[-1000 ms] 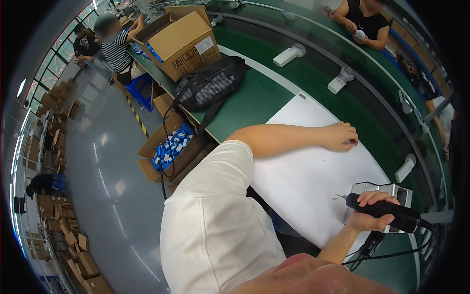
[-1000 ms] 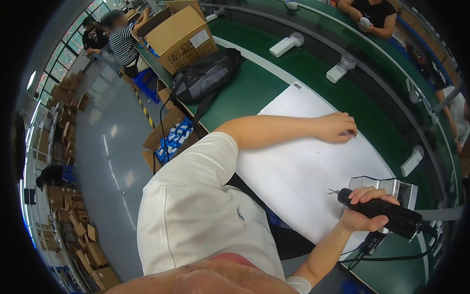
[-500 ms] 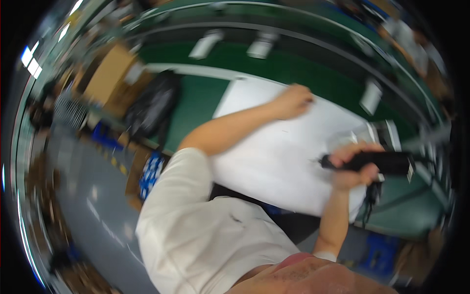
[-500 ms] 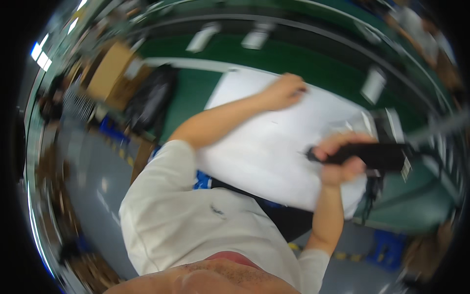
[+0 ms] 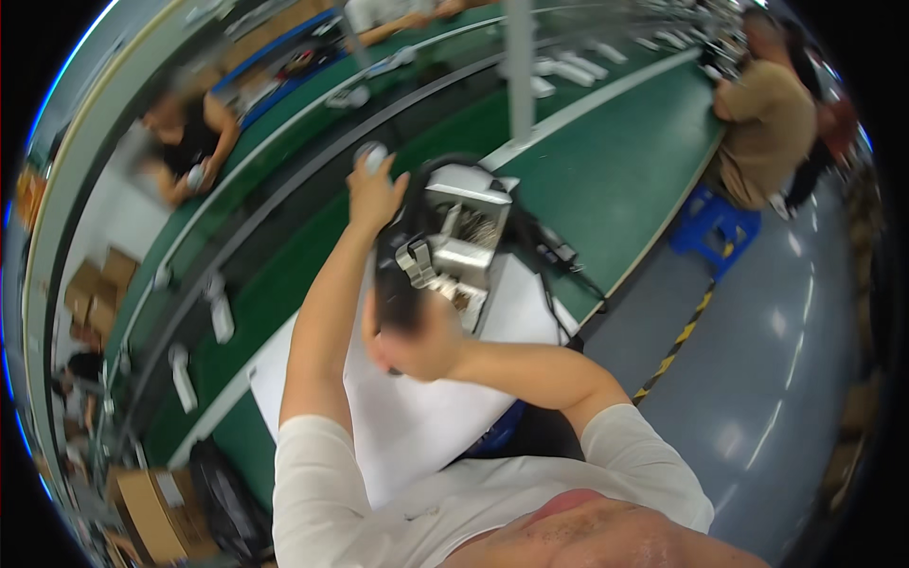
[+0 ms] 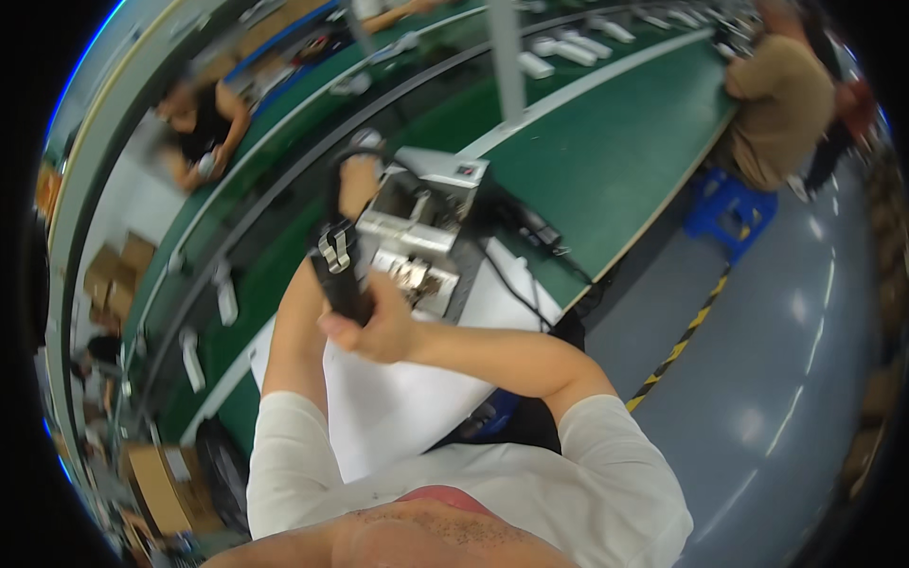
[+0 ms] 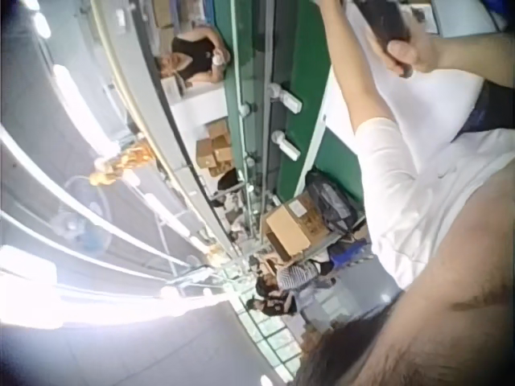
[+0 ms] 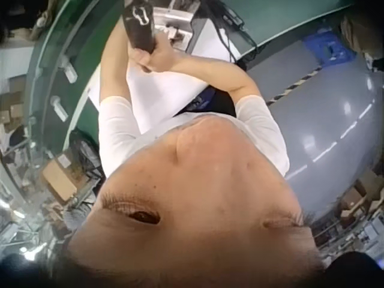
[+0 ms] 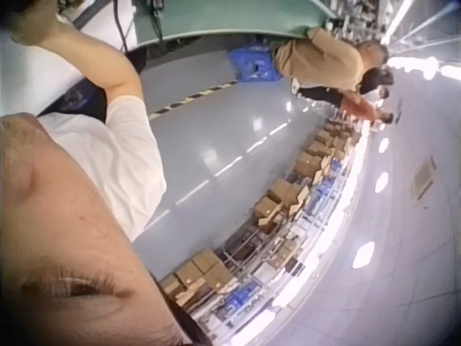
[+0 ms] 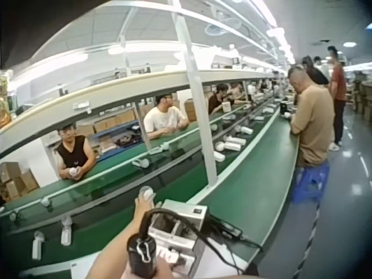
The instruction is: Assembling plastic electronic components using a power screwdriver at a manual assembly station.
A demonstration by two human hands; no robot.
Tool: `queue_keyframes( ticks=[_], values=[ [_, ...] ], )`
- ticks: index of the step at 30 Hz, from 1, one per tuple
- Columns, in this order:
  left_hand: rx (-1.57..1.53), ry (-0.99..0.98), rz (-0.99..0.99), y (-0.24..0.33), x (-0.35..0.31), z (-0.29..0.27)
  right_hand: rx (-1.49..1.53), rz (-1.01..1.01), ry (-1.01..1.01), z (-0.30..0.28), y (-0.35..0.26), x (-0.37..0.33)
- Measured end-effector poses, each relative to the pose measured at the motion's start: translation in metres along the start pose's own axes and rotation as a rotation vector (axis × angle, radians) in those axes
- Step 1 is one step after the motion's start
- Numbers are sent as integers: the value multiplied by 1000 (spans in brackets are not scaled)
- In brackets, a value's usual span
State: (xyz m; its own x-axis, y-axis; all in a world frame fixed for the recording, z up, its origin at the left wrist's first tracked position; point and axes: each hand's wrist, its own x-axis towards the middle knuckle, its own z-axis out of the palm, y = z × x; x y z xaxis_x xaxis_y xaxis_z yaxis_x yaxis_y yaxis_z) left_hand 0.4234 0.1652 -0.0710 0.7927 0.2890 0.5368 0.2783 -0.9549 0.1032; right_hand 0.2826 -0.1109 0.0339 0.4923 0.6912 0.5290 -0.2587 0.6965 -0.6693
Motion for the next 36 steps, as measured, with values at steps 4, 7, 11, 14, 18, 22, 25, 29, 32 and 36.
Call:
queue_keyframes(
  ticks=[4, 7, 11, 14, 18, 22, 25, 29, 32, 36],
  values=[
    [186, -211, -502, -29, 33, 32, 5, 83, 31, -15, -11, 5],
    [-380, 118, -309, -94, -1, -9, 13, -70, -18, 1, -22, 7],
    [-1256, 43, -836, -12, -57, -96, 4, -194, 0, -14, -22, 13],
    [-1466, -69, -730, 27, -143, -158, 73, -180, -32, -4, -22, 10],
    [-1733, -115, -910, 127, -191, -203, 181, -126, -57, -4, -22, 6],
    [-1798, -118, -857, 125, -226, -191, 53, -280, -93, -15, -7, 2],
    [-1878, -221, -980, 107, -237, -186, 19, -186, -172, -8, -19, 16],
    [-1960, -226, -998, 112, -237, -190, -25, -159, -210, -3, -21, 8],
    [-1912, -243, -1029, 105, -241, -185, -83, -147, -265, -9, -1, 11],
    [-1929, -169, -1009, 102, -243, -180, -131, -113, -247, -10, 11, 13]
  ],
)
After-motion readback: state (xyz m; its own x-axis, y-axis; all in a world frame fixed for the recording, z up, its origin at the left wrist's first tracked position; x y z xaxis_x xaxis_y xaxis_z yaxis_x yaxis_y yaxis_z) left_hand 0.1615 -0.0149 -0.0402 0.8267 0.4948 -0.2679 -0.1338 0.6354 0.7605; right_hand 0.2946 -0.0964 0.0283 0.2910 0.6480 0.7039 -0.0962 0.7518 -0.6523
